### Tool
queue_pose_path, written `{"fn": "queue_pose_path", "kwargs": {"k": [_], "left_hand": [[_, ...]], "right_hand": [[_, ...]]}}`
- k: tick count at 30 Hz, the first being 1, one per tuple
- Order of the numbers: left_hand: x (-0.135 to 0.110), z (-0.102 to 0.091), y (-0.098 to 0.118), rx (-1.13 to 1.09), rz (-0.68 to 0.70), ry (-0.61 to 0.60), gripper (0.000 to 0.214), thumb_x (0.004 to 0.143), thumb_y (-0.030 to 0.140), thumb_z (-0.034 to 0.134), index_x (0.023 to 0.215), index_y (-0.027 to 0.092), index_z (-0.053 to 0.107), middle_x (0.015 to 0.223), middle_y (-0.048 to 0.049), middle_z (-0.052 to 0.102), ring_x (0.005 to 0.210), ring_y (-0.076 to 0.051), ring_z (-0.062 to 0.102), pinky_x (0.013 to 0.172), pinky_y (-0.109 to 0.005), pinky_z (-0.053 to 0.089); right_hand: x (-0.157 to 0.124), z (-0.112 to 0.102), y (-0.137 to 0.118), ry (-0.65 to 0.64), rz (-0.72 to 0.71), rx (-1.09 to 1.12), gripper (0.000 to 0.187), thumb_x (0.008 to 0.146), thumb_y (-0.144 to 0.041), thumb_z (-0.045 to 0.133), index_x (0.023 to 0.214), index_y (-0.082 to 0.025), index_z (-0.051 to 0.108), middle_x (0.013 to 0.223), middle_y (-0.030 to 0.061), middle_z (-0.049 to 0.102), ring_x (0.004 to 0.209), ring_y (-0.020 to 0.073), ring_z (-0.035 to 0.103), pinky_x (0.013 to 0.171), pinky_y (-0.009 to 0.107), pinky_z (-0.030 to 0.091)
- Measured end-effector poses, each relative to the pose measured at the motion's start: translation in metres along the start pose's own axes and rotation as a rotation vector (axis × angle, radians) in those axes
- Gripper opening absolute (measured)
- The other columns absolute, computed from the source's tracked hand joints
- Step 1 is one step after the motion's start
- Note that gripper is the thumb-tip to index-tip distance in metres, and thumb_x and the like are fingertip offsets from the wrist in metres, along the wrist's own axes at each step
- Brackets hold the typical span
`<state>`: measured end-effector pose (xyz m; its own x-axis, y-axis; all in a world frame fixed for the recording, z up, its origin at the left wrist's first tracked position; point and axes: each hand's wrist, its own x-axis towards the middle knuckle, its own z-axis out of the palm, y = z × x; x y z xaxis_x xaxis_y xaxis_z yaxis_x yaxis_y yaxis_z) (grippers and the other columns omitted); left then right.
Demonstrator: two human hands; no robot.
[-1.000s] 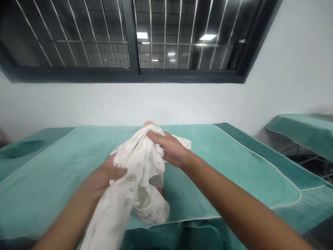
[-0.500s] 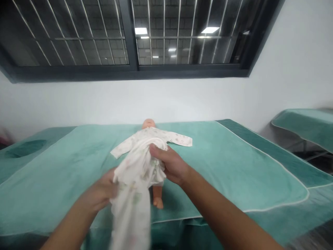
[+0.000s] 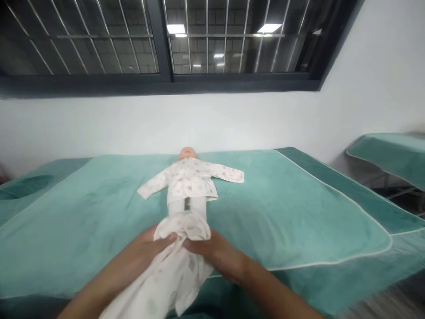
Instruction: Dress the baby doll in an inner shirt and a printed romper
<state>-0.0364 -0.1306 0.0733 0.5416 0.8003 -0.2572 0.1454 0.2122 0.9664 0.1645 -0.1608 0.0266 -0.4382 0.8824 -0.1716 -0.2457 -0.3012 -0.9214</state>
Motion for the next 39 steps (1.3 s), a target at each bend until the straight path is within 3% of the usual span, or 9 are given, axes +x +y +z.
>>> {"fn": "queue_pose_path", "kwargs": {"k": [3,6,10,14,17,21,29,36,39], "left_hand": [[0.001,0.006,-0.01,0.118,0.048,-0.009,0.027,0.086,0.039,0.057,0.102,0.02,0.066,0.101,-0.0053,0.07,0.095,-0.025,0.062,0.085,-0.033,0.045],[0.011,0.018,-0.026,0.261,0.058,0.021,0.018,0.086,0.036,0.054,0.085,0.019,0.062,0.092,-0.004,0.069,0.089,-0.023,0.061,0.077,-0.03,0.043],[0.029,0.03,-0.039,0.402,0.094,0.106,0.014,0.085,0.026,0.048,0.081,0.021,0.059,0.085,-0.0034,0.067,0.081,-0.021,0.059,0.069,-0.028,0.038],[0.037,0.031,-0.029,0.356,0.097,0.111,0.012,0.083,0.023,0.049,0.083,0.021,0.06,0.083,-0.0016,0.066,0.078,-0.019,0.058,0.067,-0.027,0.037],[0.04,0.03,-0.019,0.187,0.083,0.077,0.013,0.083,0.029,0.053,0.09,0.022,0.061,0.093,-0.0014,0.068,0.086,-0.02,0.06,0.072,-0.027,0.041],[0.053,0.029,-0.013,0.13,0.1,0.214,0.016,0.085,0.035,0.053,0.088,0.02,0.06,0.089,-0.0018,0.066,0.086,-0.02,0.061,0.074,-0.027,0.042],[0.107,0.017,-0.007,0.403,0.279,0.411,0.014,0.083,0.035,0.056,0.086,0.023,0.062,0.087,0.0006,0.069,0.085,-0.019,0.061,0.075,-0.027,0.041],[0.146,-0.001,-0.007,0.588,0.397,0.55,0.011,0.083,0.031,0.057,0.084,0.021,0.061,0.083,-0.0009,0.067,0.08,-0.019,0.059,0.073,-0.027,0.039],[0.138,-0.011,0.001,0.511,0.369,0.456,0.014,0.079,0.033,0.061,0.081,0.02,0.063,0.083,-0.0007,0.066,0.08,-0.019,0.057,0.069,-0.025,0.037]], "right_hand": [[-0.013,-0.018,0.033,0.235,-0.085,-0.247,0.027,0.081,-0.038,0.065,0.098,-0.018,0.068,0.091,0.0058,0.069,0.088,0.0243,0.062,0.083,0.038,0.047],[-0.02,-0.036,0.073,0.505,-0.11,-0.44,0.015,0.079,-0.032,0.061,0.069,-0.021,0.059,0.067,0.0016,0.059,0.068,0.0206,0.053,0.063,0.033,0.043],[-0.016,-0.035,0.103,0.64,-0.129,-0.218,0.014,0.073,-0.036,0.065,0.071,-0.023,0.06,0.071,0.0025,0.062,0.07,0.0232,0.056,0.065,0.035,0.045],[-0.003,-0.011,0.089,0.58,-0.148,0.206,0.023,0.076,-0.039,0.065,0.092,-0.023,0.07,0.088,0.0071,0.07,0.088,0.0274,0.063,0.077,0.038,0.049],[0.005,-0.001,0.068,0.52,-0.197,0.304,0.028,0.075,-0.035,0.065,0.1,-0.022,0.072,0.099,0.0084,0.072,0.097,0.029,0.063,0.084,0.039,0.049],[0.019,-0.01,0.048,0.576,-0.234,0.112,0.034,0.077,-0.037,0.067,0.107,-0.022,0.071,0.11,0.0076,0.071,0.103,0.0297,0.063,0.088,0.039,0.049],[0.06,-0.049,0.021,0.746,-0.337,-0.266,0.036,0.082,-0.042,0.06,0.11,-0.021,0.069,0.115,0.0073,0.07,0.107,0.0282,0.061,0.094,0.039,0.045],[0.087,-0.082,0.01,0.68,-0.395,-0.394,0.033,0.081,-0.039,0.058,0.106,-0.021,0.069,0.112,0.005,0.071,0.107,0.0264,0.06,0.095,0.038,0.044],[0.09,-0.099,0.008,0.616,-0.417,-0.403,0.031,0.079,-0.035,0.059,0.104,-0.02,0.069,0.109,0.0051,0.071,0.104,0.0256,0.06,0.093,0.038,0.044]]}}
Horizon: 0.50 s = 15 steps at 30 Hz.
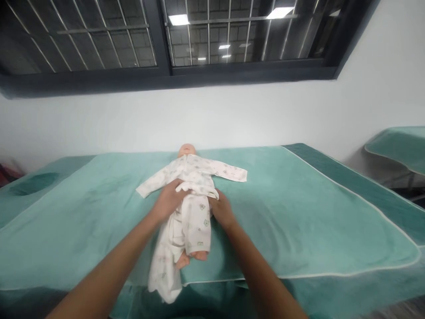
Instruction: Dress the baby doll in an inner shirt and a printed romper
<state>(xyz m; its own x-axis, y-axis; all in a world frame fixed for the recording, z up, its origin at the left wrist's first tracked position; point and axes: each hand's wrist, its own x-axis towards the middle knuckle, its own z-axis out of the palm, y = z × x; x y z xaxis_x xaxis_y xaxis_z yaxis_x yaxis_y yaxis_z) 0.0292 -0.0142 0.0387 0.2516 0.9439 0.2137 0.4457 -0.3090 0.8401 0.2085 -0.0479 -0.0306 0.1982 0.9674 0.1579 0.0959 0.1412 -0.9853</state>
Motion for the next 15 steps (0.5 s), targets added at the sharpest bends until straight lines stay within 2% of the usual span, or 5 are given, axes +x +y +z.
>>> {"fn": "queue_pose_path", "kwargs": {"k": [4,5,9,12,15], "left_hand": [[-0.017,-0.04,0.003,-0.202,-0.117,-0.364,0.029,0.072,0.045,0.071,0.068,0.019,0.059,0.069,0.0017,0.057,0.064,-0.014,0.049,0.056,-0.023,0.031],[-0.021,-0.049,0.001,-0.305,-0.152,-0.399,0.031,0.072,0.045,0.071,0.066,0.018,0.057,0.066,0.0022,0.054,0.061,-0.013,0.046,0.054,-0.022,0.03],[-0.036,-0.066,-0.011,-0.774,-0.224,-0.274,0.035,0.075,0.044,0.069,0.065,0.017,0.05,0.059,0.0037,0.045,0.054,-0.009,0.04,0.053,-0.021,0.03],[-0.042,-0.056,-0.014,-0.891,-0.247,-0.321,0.028,0.074,0.038,0.072,0.076,0.015,0.056,0.069,0.0009,0.054,0.062,-0.011,0.049,0.058,-0.021,0.036],[-0.042,-0.039,-0.003,-0.91,-0.21,-0.312,0.027,0.076,0.037,0.072,0.085,0.016,0.057,0.077,0.0002,0.059,0.067,-0.012,0.054,0.063,-0.021,0.04]], "right_hand": [[0.004,-0.019,0.005,-0.114,0.002,-0.007,0.024,0.076,-0.025,0.056,0.095,-0.018,0.068,0.097,0.0032,0.07,0.093,0.0231,0.061,0.085,0.036,0.045],[0.004,-0.024,0.004,-0.156,-0.001,-0.027,0.022,0.074,-0.023,0.056,0.092,-0.018,0.068,0.094,0.0026,0.07,0.091,0.0226,0.06,0.083,0.035,0.045],[0.007,-0.035,-0.009,-0.37,-0.054,-0.177,0.019,0.074,-0.022,0.056,0.088,-0.019,0.069,0.099,0.003,0.07,0.095,0.0243,0.059,0.085,0.036,0.045],[0.004,-0.041,-0.039,-0.48,-0.105,-0.32,0.019,0.077,-0.024,0.058,0.092,-0.022,0.07,0.105,0.0047,0.067,0.099,0.0259,0.059,0.084,0.037,0.045],[-0.005,-0.039,-0.081,-0.506,-0.169,-0.394,0.031,0.078,-0.028,0.064,0.109,-0.026,0.067,0.115,0.0039,0.064,0.104,0.0252,0.057,0.088,0.036,0.045]]}}
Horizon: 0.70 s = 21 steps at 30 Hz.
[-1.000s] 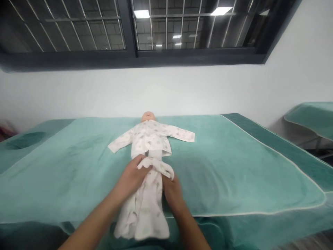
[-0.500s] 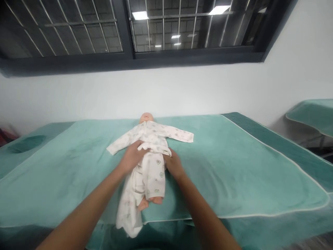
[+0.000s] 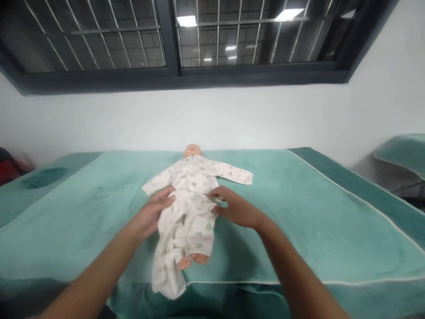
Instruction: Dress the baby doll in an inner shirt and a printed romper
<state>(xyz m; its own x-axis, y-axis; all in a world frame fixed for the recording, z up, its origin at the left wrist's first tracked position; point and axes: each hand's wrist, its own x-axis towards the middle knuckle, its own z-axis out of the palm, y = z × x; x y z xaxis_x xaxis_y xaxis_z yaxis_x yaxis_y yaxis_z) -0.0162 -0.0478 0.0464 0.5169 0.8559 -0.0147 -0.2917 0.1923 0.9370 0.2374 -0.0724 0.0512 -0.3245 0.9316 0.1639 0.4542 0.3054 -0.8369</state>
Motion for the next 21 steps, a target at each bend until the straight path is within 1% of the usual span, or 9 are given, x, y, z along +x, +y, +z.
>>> {"fn": "queue_pose_path", "kwargs": {"k": [3,6,8,11,13,14,16,18,21], "left_hand": [[0.009,0.023,0.003,0.039,0.072,0.031,0.028,0.077,0.039,0.071,0.083,0.018,0.053,0.074,0.0027,0.058,0.065,-0.01,0.053,0.063,-0.021,0.04],[0.013,0.034,0.01,0.114,0.139,0.114,0.032,0.076,0.042,0.072,0.077,0.019,0.049,0.066,0.006,0.052,0.059,-0.008,0.047,0.058,-0.019,0.036],[0.01,0.03,0.013,0.173,0.146,0.155,0.032,0.077,0.043,0.07,0.075,0.018,0.051,0.066,0.006,0.051,0.059,-0.008,0.046,0.057,-0.019,0.035],[-0.001,0.011,0.013,0.296,0.017,0.022,0.028,0.078,0.044,0.069,0.082,0.017,0.063,0.075,0.0013,0.06,0.069,-0.013,0.054,0.064,-0.022,0.039],[-0.006,0.0,0.008,0.33,-0.073,-0.108,0.031,0.076,0.042,0.071,0.092,0.015,0.068,0.087,-0.0034,0.067,0.081,-0.019,0.06,0.071,-0.026,0.042],[-0.006,-0.004,0.005,0.31,-0.08,-0.126,0.034,0.074,0.041,0.073,0.096,0.015,0.069,0.091,-0.0051,0.068,0.086,-0.021,0.061,0.075,-0.028,0.043],[-0.003,-0.007,-0.003,0.21,-0.025,-0.04,0.035,0.073,0.038,0.074,0.099,0.015,0.068,0.093,-0.0052,0.069,0.086,-0.021,0.062,0.077,-0.029,0.044],[0.006,-0.005,-0.009,0.077,0.073,0.123,0.032,0.072,0.036,0.073,0.097,0.017,0.065,0.086,-0.002,0.067,0.078,-0.017,0.061,0.073,-0.025,0.045],[0.017,0.005,-0.013,-0.04,0.125,0.244,0.025,0.074,0.035,0.069,0.09,0.019,0.058,0.073,0.003,0.061,0.063,-0.012,0.057,0.061,-0.023,0.044]], "right_hand": [[0.006,0.005,-0.039,-0.056,-0.031,0.014,0.034,0.08,-0.035,0.065,0.113,-0.027,0.065,0.114,0.0017,0.065,0.1,0.023,0.059,0.084,0.033,0.046],[0.022,0.017,-0.056,-0.073,-0.01,-0.008,0.022,0.077,-0.037,0.067,0.094,-0.022,0.068,0.091,0.0005,0.068,0.081,0.0194,0.059,0.069,0.028,0.044],[0.032,0.02,-0.056,-0.087,0.034,0.03,0.019,0.076,-0.037,0.067,0.08,-0.019,0.067,0.079,-0.0004,0.066,0.072,0.0165,0.056,0.062,0.026,0.042],[0.039,0.016,-0.049,-0.092,0.133,0.218,0.018,0.074,-0.034,0.066,0.069,-0.017,0.061,0.07,-0.0017,0.061,0.064,0.0136,0.054,0.057,0.024,0.041],[0.04,0.015,-0.045,-0.095,0.197,0.396,0.014,0.071,-0.03,0.067,0.071,-0.017,0.061,0.072,-0.001,0.063,0.065,0.0143,0.057,0.058,0.024,0.043],[0.04,0.016,-0.044,-0.115,0.221,0.491,0.013,0.07,-0.028,0.068,0.075,-0.017,0.062,0.074,-0.0002,0.064,0.067,0.015,0.059,0.06,0.025,0.045],[0.041,0.021,-0.042,-0.144,0.244,0.659,0.017,0.068,-0.027,0.07,0.08,-0.017,0.063,0.073,0.0005,0.064,0.064,0.0143,0.058,0.059,0.025,0.045],[0.043,0.029,-0.042,-0.175,0.246,0.752,0.018,0.068,-0.029,0.071,0.079,-0.017,0.063,0.063,-0.0025,0.058,0.054,0.0106,0.051,0.053,0.023,0.042],[0.045,0.041,-0.043,-0.289,0.194,0.609,0.021,0.074,-0.037,0.068,0.069,-0.017,0.062,0.052,-0.0045,0.051,0.049,0.0102,0.046,0.054,0.025,0.04]]}}
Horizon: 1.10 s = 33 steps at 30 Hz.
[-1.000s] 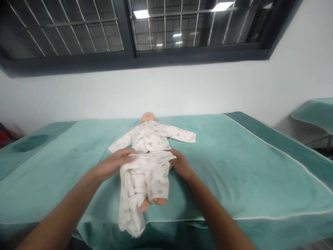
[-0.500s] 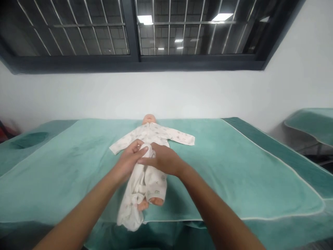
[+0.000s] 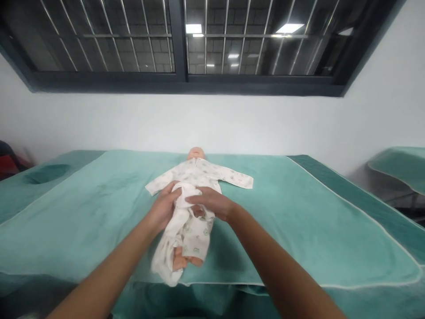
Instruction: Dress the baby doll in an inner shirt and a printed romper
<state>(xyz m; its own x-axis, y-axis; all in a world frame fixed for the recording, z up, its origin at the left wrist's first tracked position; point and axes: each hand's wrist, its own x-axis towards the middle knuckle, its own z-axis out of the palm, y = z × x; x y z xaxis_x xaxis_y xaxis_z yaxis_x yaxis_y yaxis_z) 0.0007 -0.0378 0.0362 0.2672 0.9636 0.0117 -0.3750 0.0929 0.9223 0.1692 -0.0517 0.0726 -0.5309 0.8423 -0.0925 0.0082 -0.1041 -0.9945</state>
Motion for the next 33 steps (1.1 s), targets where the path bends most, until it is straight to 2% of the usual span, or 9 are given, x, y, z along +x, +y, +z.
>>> {"fn": "queue_pose_path", "kwargs": {"k": [3,5,8,11,14,22,28,30,33], "left_hand": [[0.002,0.011,0.001,0.089,-0.019,0.04,0.02,0.077,0.036,0.063,0.085,0.02,0.055,0.067,0.0048,0.057,0.052,-0.011,0.051,0.054,-0.023,0.042],[0.001,0.014,0.003,0.192,0.023,0.102,0.017,0.076,0.034,0.063,0.08,0.019,0.057,0.068,0.0044,0.058,0.054,-0.01,0.051,0.055,-0.022,0.042],[-0.002,0.007,0.005,0.255,0.076,0.136,0.019,0.076,0.036,0.065,0.081,0.017,0.062,0.076,0.0014,0.064,0.068,-0.013,0.057,0.063,-0.023,0.044],[-0.007,-0.006,0.009,0.298,-0.085,-0.048,0.034,0.077,0.048,0.066,0.086,0.015,0.067,0.079,-0.0034,0.069,0.073,-0.018,0.061,0.064,-0.026,0.045],[-0.011,-0.015,0.011,0.287,-0.274,-0.239,0.039,0.073,0.048,0.072,0.089,0.013,0.07,0.082,-0.0069,0.072,0.074,-0.021,0.065,0.065,-0.028,0.047],[-0.008,-0.005,-0.005,-0.19,-0.154,-0.075,0.047,0.082,0.047,0.066,0.117,0.015,0.063,0.1,-0.0113,0.073,0.084,-0.022,0.069,0.077,-0.032,0.052],[-0.015,-0.018,-0.004,0.058,-0.324,-0.222,0.045,0.075,0.045,0.074,0.102,0.01,0.069,0.09,-0.0122,0.074,0.078,-0.023,0.068,0.07,-0.03,0.051],[-0.016,-0.02,-0.005,0.045,-0.324,-0.247,0.045,0.07,0.039,0.079,0.103,0.009,0.068,0.089,-0.0116,0.074,0.077,-0.023,0.068,0.071,-0.031,0.051],[-0.017,-0.016,-0.007,-0.133,-0.197,-0.114,0.049,0.074,0.04,0.076,0.112,0.012,0.064,0.092,-0.0102,0.073,0.078,-0.021,0.069,0.073,-0.031,0.052]], "right_hand": [[0.003,0.008,0.004,-0.037,-0.01,-0.339,0.028,0.077,-0.041,0.067,0.062,-0.018,0.064,0.061,0.0001,0.063,0.064,0.0159,0.057,0.066,0.028,0.044],[0.004,0.012,0.007,0.043,-0.015,-0.444,0.023,0.072,-0.04,0.072,0.065,-0.019,0.067,0.069,0.0012,0.068,0.07,0.019,0.06,0.065,0.029,0.044],[0.004,0.01,0.011,0.168,-0.005,-0.28,0.026,0.069,-0.039,0.075,0.086,-0.02,0.072,0.084,0.0034,0.073,0.08,0.0231,0.065,0.068,0.031,0.048],[0.003,0.002,0.016,0.233,0.017,0.031,0.04,0.073,-0.039,0.072,0.108,-0.018,0.068,0.097,0.0075,0.073,0.089,0.0249,0.067,0.074,0.033,0.052],[0.002,-0.003,0.021,0.26,0.01,0.134,0.046,0.073,-0.04,0.073,0.111,-0.016,0.067,0.101,0.01,0.073,0.089,0.0245,0.068,0.073,0.032,0.053],[-0.004,0.003,0.017,-0.028,0.14,-0.103,0.048,0.065,-0.038,0.082,0.108,-0.019,0.071,0.103,0.0067,0.073,0.096,0.0262,0.067,0.086,0.04,0.051],[-0.003,-0.004,0.027,0.129,-0.044,0.213,0.049,0.073,-0.042,0.075,0.115,-0.018,0.067,0.103,0.0088,0.073,0.088,0.0222,0.069,0.083,0.036,0.052],[-0.004,-0.005,0.031,0.13,-0.045,0.164,0.046,0.076,-0.044,0.072,0.113,-0.018,0.067,0.101,0.0077,0.073,0.087,0.0209,0.068,0.08,0.034,0.052],[-0.005,-0.004,0.029,0.033,0.04,-0.071,0.045,0.074,-0.047,0.073,0.108,-0.018,0.07,0.1,0.0062,0.073,0.091,0.0223,0.066,0.079,0.032,0.051]]}}
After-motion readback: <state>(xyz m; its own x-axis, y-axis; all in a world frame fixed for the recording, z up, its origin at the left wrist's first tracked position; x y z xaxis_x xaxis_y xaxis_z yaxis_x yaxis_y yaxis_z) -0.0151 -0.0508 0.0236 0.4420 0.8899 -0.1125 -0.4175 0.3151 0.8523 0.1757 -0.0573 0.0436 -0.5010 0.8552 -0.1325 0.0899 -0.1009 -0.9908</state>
